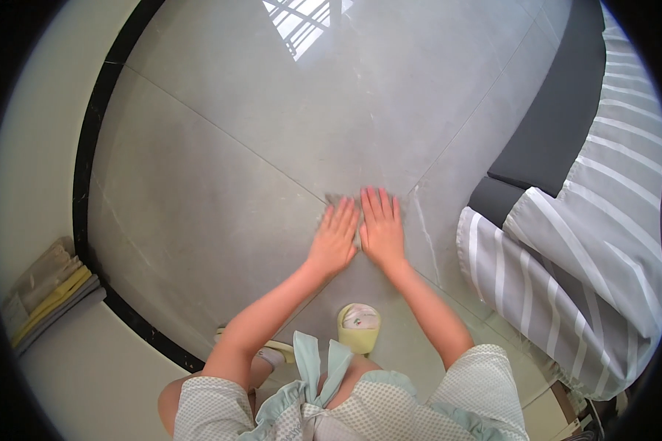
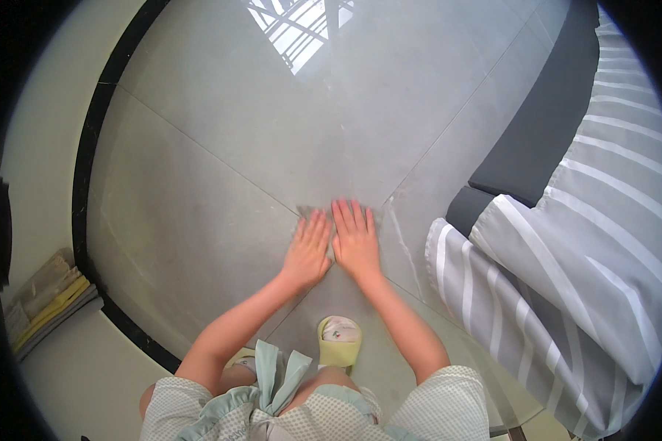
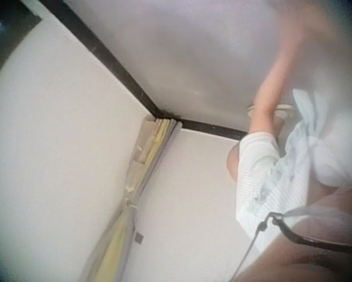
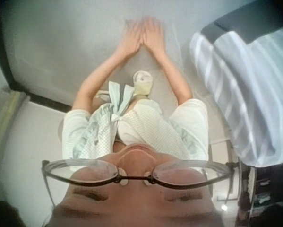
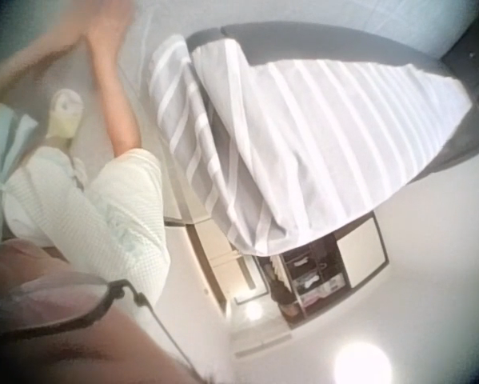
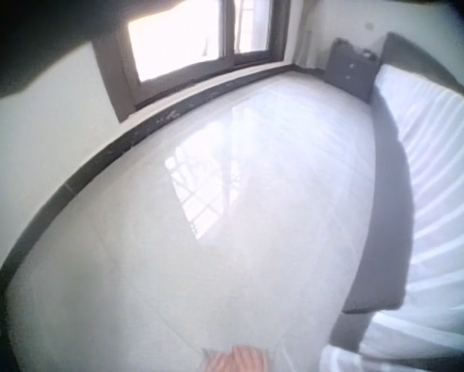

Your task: The person wipes a tiled floor with a cloth.

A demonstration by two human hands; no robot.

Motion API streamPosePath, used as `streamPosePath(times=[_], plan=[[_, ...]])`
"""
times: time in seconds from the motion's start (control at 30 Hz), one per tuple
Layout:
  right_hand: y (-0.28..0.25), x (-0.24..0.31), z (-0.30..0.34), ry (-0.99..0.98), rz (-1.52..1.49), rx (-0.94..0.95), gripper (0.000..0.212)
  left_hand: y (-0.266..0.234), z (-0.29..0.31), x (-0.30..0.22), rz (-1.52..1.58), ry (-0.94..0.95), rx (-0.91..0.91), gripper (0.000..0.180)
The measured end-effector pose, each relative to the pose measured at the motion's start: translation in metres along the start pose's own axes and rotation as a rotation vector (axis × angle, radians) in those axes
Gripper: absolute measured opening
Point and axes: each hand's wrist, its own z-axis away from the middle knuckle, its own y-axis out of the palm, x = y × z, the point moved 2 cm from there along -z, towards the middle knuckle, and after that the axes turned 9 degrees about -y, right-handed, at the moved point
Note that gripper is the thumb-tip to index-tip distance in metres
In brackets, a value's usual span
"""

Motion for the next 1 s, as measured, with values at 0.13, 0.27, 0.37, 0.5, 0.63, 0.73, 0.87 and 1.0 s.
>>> streamPosePath(times=[0.13,0.27,0.37,0.5,0.63,0.73,0.87,1.0], plan=[[-0.032,-0.052,-0.083,0.011,0.123,-0.161,0.063,-0.038,-0.087,-0.002,0.009,-0.098,-0.241,0.074],[-0.048,-0.097,-0.108,0.135,0.242,-0.255,0.065,-0.050,-0.147,-0.014,0.052,-0.048,-0.380,0.071],[-0.049,-0.110,-0.087,0.301,0.254,-0.270,0.065,-0.043,-0.162,-0.034,0.019,0.019,-0.379,0.070],[-0.044,-0.104,-0.036,0.365,0.231,-0.270,0.064,-0.024,-0.139,-0.057,-0.030,0.113,-0.280,0.072],[-0.034,-0.074,0.040,0.367,0.141,-0.213,0.065,-0.002,-0.079,-0.082,0.043,0.237,-0.077,0.075],[-0.021,-0.047,0.091,0.440,-0.011,-0.147,0.066,0.021,-0.029,-0.091,0.048,0.281,0.004,0.077],[-0.021,-0.037,0.095,0.495,0.067,-0.051,0.066,0.025,-0.024,-0.085,0.033,0.334,-0.026,0.079],[-0.025,-0.061,0.038,0.325,0.204,-0.136,0.065,0.001,-0.072,-0.062,0.052,0.280,-0.037,0.076]])
